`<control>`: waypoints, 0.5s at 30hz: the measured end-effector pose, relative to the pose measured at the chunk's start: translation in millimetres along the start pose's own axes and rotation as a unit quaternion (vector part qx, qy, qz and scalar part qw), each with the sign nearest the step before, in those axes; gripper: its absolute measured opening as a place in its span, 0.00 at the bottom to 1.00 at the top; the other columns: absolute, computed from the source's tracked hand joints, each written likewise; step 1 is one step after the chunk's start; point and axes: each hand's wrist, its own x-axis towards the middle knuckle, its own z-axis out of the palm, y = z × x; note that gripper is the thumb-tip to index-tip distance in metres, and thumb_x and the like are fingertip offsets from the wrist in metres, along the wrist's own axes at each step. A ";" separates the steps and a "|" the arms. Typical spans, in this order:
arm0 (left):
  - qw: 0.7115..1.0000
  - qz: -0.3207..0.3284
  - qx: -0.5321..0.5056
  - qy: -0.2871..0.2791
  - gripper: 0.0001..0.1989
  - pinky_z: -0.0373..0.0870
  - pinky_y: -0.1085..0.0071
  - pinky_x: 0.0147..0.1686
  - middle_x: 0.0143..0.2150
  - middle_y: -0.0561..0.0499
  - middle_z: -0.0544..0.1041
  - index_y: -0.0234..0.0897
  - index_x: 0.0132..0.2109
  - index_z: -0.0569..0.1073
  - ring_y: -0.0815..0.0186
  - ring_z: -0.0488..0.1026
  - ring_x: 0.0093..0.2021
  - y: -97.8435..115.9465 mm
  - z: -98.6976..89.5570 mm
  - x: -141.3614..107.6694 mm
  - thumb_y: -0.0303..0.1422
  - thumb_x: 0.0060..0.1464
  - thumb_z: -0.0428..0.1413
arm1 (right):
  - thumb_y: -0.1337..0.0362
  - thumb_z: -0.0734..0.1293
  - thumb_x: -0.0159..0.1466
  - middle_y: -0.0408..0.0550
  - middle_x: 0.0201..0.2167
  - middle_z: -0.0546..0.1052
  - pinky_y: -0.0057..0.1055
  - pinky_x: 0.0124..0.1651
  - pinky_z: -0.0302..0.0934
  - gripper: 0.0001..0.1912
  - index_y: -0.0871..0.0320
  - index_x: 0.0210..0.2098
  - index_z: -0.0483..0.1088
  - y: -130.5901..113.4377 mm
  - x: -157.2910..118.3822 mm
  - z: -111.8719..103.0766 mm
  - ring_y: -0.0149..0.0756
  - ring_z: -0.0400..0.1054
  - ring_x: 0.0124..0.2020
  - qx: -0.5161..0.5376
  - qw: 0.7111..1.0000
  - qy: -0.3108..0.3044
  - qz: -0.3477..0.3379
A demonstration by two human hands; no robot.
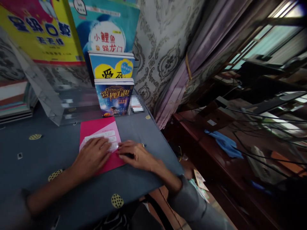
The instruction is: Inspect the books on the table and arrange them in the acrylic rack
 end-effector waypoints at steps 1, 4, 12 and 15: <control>1.000 -0.018 0.021 0.005 0.18 0.74 0.51 0.52 0.54 0.40 0.80 0.37 0.54 0.75 0.50 0.76 0.55 -8.2 3.2 -1.4 0.39 0.70 0.44 | 0.63 0.67 0.70 0.54 0.46 0.82 0.42 0.61 0.66 0.10 0.60 0.45 0.79 -5.9 -2.4 1.6 0.41 0.74 0.56 -0.020 1.000 0.000 0.005; 0.999 -0.037 0.031 -0.002 0.22 0.73 0.51 0.55 0.58 0.40 0.79 0.38 0.58 0.74 0.49 0.74 0.59 -27.0 11.0 -7.2 0.42 0.71 0.43 | 0.62 0.69 0.69 0.55 0.48 0.81 0.40 0.60 0.65 0.10 0.61 0.46 0.79 -23.4 -6.9 7.4 0.40 0.73 0.54 -0.061 0.998 -0.023 0.003; 0.995 -0.056 -0.042 -0.068 0.24 0.72 0.52 0.56 0.57 0.41 0.79 0.40 0.54 0.77 0.51 0.76 0.57 -32.7 -3.8 -10.3 0.48 0.70 0.42 | 0.53 0.71 0.66 0.56 0.48 0.76 0.36 0.51 0.66 0.16 0.60 0.44 0.76 -69.4 -3.8 28.6 0.45 0.66 0.53 -0.184 0.973 -0.137 -0.025; 0.992 -0.052 -0.072 -0.093 0.23 0.75 0.56 0.52 0.55 0.42 0.80 0.40 0.54 0.77 0.52 0.77 0.53 -32.5 -13.5 -7.6 0.48 0.70 0.44 | 0.52 0.68 0.69 0.54 0.47 0.76 0.35 0.55 0.65 0.17 0.60 0.47 0.74 -84.2 0.6 43.1 0.42 0.66 0.54 -0.194 0.961 -0.172 -0.101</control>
